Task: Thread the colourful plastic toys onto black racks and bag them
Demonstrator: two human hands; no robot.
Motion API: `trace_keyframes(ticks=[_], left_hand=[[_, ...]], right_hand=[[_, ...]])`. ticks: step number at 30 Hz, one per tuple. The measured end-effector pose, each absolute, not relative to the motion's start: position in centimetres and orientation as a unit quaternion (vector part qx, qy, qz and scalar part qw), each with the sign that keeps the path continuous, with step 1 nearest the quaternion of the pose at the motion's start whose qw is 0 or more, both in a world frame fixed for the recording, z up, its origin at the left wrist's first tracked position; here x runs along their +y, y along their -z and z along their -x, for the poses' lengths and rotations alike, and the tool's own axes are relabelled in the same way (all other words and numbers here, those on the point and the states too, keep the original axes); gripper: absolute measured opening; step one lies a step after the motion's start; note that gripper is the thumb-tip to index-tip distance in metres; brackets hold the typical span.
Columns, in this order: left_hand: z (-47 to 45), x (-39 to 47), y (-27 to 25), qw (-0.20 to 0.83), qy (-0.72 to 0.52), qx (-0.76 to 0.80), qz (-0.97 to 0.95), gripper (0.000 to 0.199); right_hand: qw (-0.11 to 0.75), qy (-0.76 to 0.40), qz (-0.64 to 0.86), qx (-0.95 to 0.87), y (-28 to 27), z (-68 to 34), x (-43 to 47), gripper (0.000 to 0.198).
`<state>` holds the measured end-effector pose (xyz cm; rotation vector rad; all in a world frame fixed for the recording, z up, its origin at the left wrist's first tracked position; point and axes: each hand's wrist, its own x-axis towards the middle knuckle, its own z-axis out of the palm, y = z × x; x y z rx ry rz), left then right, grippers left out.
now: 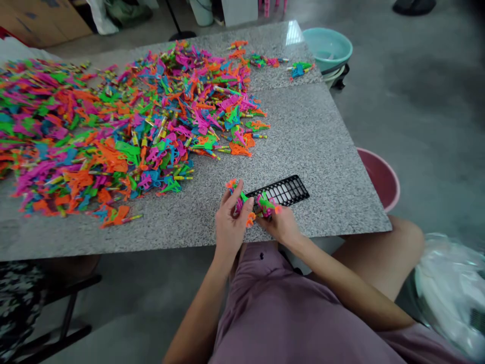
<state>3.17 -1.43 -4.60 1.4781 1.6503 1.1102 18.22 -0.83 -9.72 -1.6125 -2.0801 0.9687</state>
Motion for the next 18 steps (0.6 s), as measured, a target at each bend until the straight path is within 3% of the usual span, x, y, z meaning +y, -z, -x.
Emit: trace_keyframes(ticks=[7,11,13,16,18], left_hand=[[-1.3,-0.6,3.5,0.321,-0.384,0.598,-0.626,0.036],[-0.5,-1.3,2.0,0.156,-0.420,0.591,-0.671,0.026],[-0.4,-1.6,1.7,0.114,-0.411,0.536,-0.728,0.035],[-0.1,-1.6,1.9,0.115,-0.286,0.443,-0.842,0.064],[0.2,-1.4,2.4,0.111,-0.207,0.427,-0.873,0.062]], right_hand=[[0.034,-0.275,0.510,-0.814,7.0,-17.0,0.9,0.018],[0.040,-0.278,0.523,-0.805,6.6,-16.4,0.2,0.018],[0.049,-0.289,0.524,-0.799,6.6,-16.6,0.1,0.020],[0.068,-0.360,0.455,-0.812,6.3,-18.2,2.1,0.017],[0.083,-0.382,0.427,-0.815,6.1,-19.2,5.3,0.024]])
